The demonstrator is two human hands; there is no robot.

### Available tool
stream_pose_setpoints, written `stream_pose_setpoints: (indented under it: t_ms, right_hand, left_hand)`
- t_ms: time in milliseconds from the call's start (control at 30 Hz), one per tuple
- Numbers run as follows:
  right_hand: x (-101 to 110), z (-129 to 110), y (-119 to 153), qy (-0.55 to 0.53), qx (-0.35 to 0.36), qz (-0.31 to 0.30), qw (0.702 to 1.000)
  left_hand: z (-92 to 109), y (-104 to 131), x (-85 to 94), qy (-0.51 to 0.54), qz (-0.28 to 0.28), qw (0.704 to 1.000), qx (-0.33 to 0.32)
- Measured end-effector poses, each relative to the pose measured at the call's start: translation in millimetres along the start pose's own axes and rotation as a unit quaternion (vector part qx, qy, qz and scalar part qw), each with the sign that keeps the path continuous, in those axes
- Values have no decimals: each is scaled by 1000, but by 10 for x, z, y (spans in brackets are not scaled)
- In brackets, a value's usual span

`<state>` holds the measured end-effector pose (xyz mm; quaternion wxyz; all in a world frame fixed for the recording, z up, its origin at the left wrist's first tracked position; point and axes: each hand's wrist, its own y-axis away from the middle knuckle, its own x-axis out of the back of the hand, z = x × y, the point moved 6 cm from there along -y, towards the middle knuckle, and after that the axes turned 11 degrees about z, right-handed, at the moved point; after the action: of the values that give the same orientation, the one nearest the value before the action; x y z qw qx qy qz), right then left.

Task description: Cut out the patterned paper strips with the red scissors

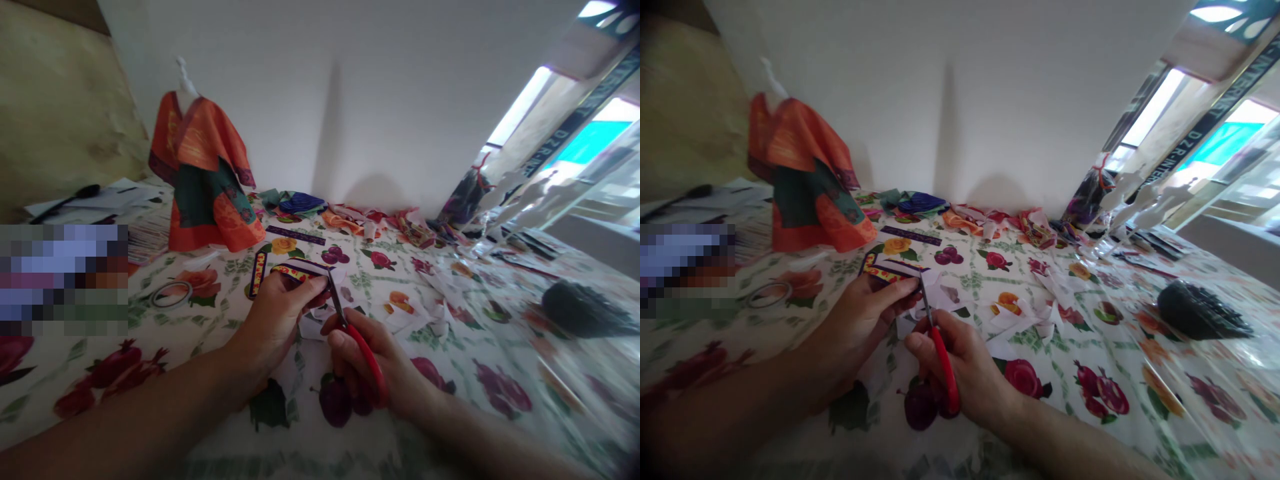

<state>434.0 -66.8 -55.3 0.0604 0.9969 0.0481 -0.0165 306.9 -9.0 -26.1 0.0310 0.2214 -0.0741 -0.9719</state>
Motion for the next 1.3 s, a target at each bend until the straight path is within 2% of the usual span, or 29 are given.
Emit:
stream_pose_setpoints:
  t_ms: [500, 700, 1300]
  right_hand:
    - [-2, 3, 5, 3, 1, 0, 1000]
    - [5, 6, -8, 5, 13, -2, 1000]
    - [-5, -24, 5, 7, 23, -2, 1000]
  left_hand:
    - [2, -2, -21, 10, -19, 1000, 4]
    - [-5, 0, 15, 0, 1, 1000, 6]
    - [-35, -12, 4, 22, -7, 1000, 3]
